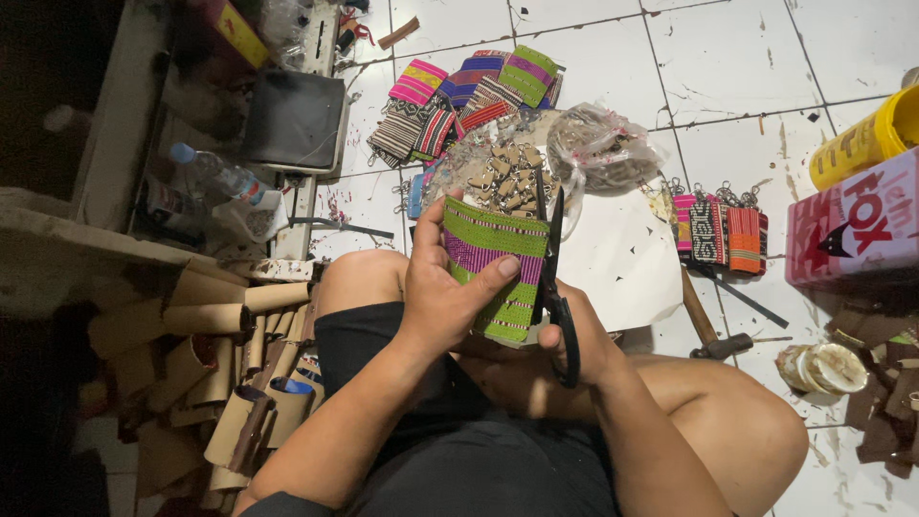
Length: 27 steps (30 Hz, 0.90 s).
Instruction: The person sits on the floor and uses scissors to trim the edges of small, colorful woven keychains. They handle two different keychains, one green and purple and another black and white, cutting away excess material from the sides and ends.
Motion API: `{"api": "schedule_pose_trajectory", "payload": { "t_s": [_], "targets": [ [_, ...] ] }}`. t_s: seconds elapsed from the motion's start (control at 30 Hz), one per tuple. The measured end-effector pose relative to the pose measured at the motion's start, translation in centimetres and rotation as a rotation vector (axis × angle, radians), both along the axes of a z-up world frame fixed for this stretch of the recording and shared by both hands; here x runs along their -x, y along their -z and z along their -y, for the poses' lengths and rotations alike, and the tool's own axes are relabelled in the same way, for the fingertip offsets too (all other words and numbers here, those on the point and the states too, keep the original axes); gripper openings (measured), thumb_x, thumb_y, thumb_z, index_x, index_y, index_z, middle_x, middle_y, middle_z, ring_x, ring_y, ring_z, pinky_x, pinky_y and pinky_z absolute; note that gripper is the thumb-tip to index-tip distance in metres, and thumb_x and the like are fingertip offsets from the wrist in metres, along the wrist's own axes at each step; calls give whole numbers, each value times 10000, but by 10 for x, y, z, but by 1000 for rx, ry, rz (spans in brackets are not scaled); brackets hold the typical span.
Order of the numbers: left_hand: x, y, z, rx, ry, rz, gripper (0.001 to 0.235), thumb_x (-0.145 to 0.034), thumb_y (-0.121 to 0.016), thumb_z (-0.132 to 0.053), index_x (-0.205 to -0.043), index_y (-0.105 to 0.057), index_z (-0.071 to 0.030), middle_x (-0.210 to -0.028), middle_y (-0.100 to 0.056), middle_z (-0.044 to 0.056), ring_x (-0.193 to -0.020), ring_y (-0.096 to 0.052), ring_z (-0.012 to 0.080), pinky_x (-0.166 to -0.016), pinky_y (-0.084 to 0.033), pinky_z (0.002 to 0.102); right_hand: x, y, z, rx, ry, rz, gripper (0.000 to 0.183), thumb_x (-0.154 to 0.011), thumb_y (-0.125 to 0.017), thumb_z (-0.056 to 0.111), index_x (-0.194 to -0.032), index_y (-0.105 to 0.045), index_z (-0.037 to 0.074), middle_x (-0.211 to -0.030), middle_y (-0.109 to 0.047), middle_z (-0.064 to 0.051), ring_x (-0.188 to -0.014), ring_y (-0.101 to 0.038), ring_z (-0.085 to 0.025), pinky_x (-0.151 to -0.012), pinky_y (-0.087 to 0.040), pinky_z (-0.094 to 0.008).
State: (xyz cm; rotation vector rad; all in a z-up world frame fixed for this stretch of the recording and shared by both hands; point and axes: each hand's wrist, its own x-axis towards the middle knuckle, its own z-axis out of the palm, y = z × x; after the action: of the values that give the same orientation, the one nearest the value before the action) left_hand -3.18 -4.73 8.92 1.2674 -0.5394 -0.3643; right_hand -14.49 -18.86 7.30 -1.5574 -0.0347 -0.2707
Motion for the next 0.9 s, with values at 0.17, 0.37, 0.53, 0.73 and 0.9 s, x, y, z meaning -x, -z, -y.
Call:
{"api": "schedule_pose_trajectory", "payload": {
  "t_s": [0.17, 0.37, 0.53, 0.73, 0.9],
  "targets": [
    [-1, -3, -4, -12, -10, 29, 952, -788, -899, -183, -1509, -314, 26, -1157, -622, 211, -1105, -621, 311, -993, -537, 463, 0, 2, 3, 67, 23, -27, 922, -727, -576, 910, -1064, -684, 59, -888, -652, -79, -868, -629, -223, -820, -550, -412],
    [-6, -12, -10, -38, 1, 56, 950, -787, -897, -171, -1508, -309, 20, -1154, -615, 229, -1107, -627, 344, -994, -542, 486, -1, -11, 3, 135, 42, -45, 871, -673, -556, 958, -822, -650, 105, -722, -623, -52, -738, -654, -209, -708, -560, -345],
    [-7, -13, -13, -42, 5, 54, 949, -786, -898, -161, -1509, -309, 18, -1156, -621, 243, -1110, -635, 356, -998, -543, 500, 8, 43, 10, 121, 40, -44, 836, -675, -596, 939, -811, -645, 115, -721, -618, -40, -738, -648, -201, -711, -558, -343],
    [-15, -28, -22, -95, -21, 170, 953, -763, -924, -158, -1503, -348, 10, -1159, -611, 228, -1114, -636, 352, -994, -550, 497, 14, 58, 12, 68, 36, -109, 902, -609, -616, 949, -854, -661, 82, -694, -635, -57, -703, -655, -192, -649, -558, -309],
    [-19, -40, -26, -84, -15, 247, 975, -730, -946, -107, -1513, -373, -7, -1169, -627, 228, -1120, -643, 348, -1009, -548, 496, 17, 67, 13, 59, 52, -122, 959, -531, -667, 947, -882, -683, 55, -665, -640, -77, -661, -665, -182, -614, -563, -289]
  ]
}}
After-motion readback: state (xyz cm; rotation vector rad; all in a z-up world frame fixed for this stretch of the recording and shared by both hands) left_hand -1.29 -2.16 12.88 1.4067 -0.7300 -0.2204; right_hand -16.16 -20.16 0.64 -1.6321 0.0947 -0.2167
